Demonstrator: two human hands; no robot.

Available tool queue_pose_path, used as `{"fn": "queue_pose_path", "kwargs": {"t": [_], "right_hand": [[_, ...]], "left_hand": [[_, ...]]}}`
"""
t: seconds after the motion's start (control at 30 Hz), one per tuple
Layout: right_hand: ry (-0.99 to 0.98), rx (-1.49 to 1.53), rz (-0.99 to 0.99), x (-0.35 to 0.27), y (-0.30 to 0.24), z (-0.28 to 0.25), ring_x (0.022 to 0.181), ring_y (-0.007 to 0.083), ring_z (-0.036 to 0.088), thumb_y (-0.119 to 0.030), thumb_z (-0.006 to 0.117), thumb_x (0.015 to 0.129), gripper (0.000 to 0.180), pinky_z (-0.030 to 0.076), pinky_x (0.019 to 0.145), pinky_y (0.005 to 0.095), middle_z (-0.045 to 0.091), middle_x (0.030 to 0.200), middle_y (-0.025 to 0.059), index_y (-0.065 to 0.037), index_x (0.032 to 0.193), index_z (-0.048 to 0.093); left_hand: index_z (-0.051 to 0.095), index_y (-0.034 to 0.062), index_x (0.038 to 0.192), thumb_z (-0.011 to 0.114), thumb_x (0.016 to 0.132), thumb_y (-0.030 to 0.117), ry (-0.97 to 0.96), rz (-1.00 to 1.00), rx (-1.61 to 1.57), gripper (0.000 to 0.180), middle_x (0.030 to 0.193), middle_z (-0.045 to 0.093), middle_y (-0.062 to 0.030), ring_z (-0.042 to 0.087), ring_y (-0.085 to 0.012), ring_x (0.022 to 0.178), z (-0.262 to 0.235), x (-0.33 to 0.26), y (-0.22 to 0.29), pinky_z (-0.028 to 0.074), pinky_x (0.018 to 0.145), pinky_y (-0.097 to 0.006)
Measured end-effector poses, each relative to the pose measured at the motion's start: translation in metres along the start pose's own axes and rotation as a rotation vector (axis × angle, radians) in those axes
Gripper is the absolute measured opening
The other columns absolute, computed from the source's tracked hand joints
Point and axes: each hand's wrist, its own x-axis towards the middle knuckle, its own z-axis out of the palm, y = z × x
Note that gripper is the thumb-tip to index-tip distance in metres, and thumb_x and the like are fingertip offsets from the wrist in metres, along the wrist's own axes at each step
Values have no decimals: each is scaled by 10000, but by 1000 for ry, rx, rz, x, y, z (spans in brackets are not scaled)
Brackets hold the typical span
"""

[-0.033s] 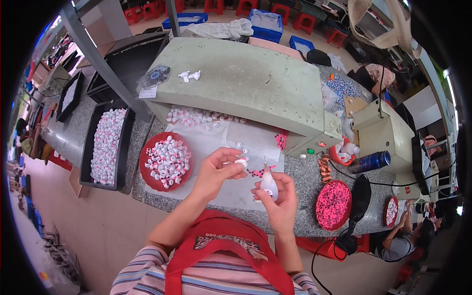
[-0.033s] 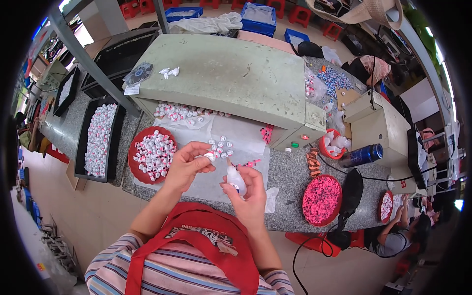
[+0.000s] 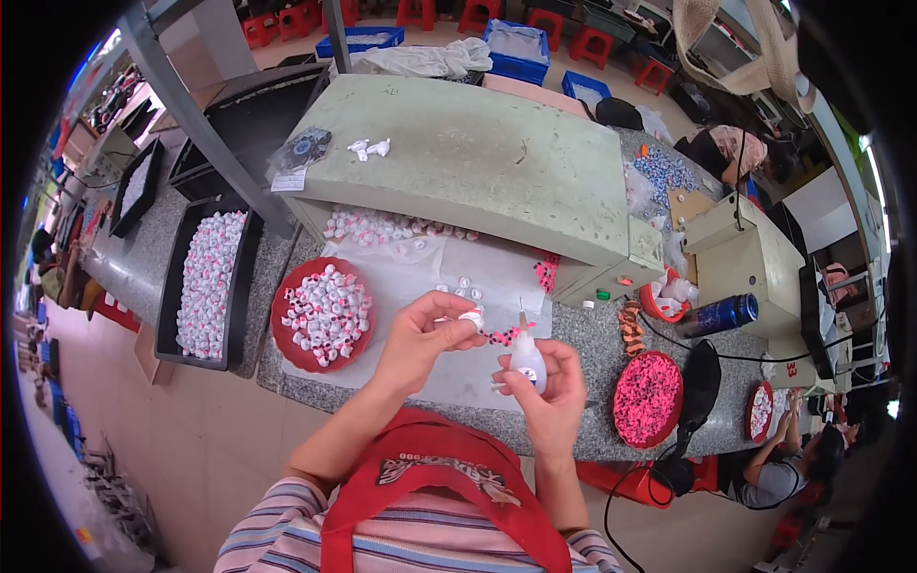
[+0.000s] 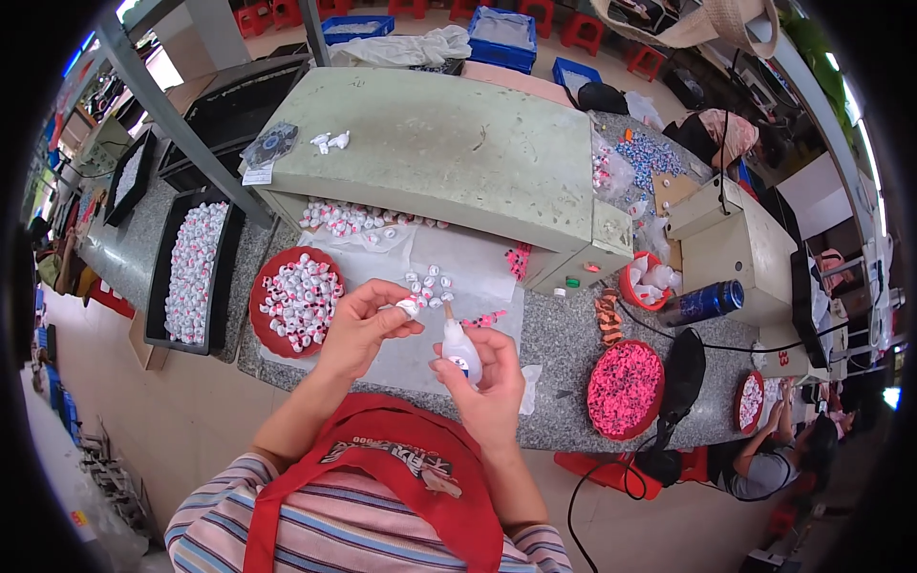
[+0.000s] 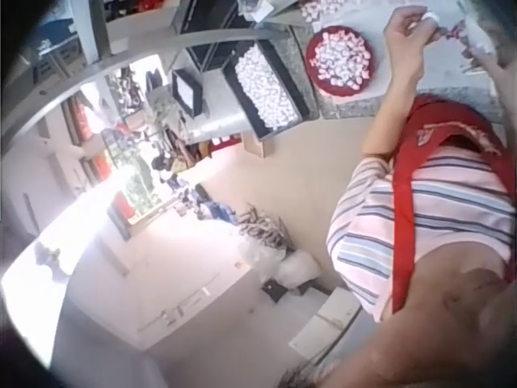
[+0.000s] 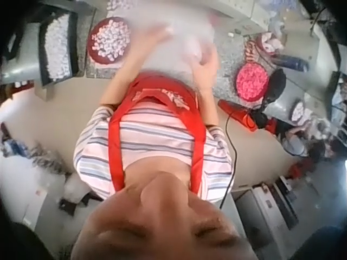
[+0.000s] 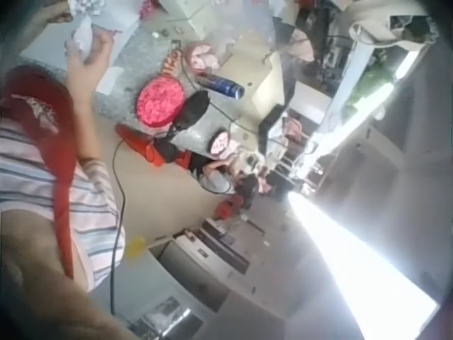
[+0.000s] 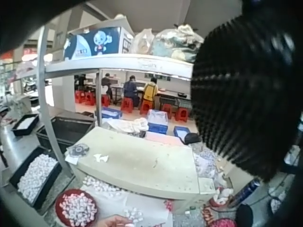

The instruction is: Assembling small ceramic components by applying a substance from a squeeze bottle.

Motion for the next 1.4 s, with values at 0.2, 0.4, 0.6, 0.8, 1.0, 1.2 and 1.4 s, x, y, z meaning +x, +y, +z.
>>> {"fn": "queue_pose_path", "kwargs": {"t": [0.2,0.4,0.6,0.8,1.0,1.2,1.4], "right_hand": [[176,-122,-212,-25,-20,-6,692,95,528,-62,601,677,303,429,617,211,547,853,77,22,956,517],[181,-585,-758,-34,-23,-10,625,211,618,-40,644,638,282,490,566,271,611,737,142,24,896,550],[197,-541,-724,-35,-23,-6,648,186,575,-44,589,662,207,456,599,263,590,785,117,12,858,553],[166,-546,-725,-35,-24,-6,638,195,582,-31,591,654,210,457,589,269,598,767,122,12,856,553],[134,-538,-802,-29,-23,-4,557,211,604,-19,640,643,270,479,505,271,601,697,136,26,892,548],[147,-528,-799,-29,-24,-3,547,202,600,-10,638,643,254,472,494,269,602,692,130,30,878,549],[86,-555,-841,-27,-28,-1,556,213,605,-6,637,640,240,480,508,276,609,701,128,31,863,553]], "left_hand": [[571,-17,1007,635,714,-32,-110,243,127,300,974,550,-87,589,-155,831,23,-21,7,515,703,-253],[602,23,991,629,691,-68,28,561,601,314,968,522,-95,566,-146,863,37,-31,6,535,720,-254],[587,-17,934,637,677,-83,9,529,511,270,996,512,-107,578,-167,857,42,-34,12,534,736,-266],[536,-48,936,628,689,-93,18,582,463,268,989,507,-130,579,-194,877,40,-34,7,535,743,-283],[542,-47,942,629,681,-101,22,620,500,280,986,510,-131,577,-192,879,40,-34,7,535,742,-281],[550,-47,938,625,679,-107,29,623,510,276,985,513,-129,576,-191,877,40,-35,8,536,741,-283],[535,-57,943,614,661,-144,7,645,593,306,1008,482,-129,551,-185,909,38,-36,9,521,760,-275]]}}
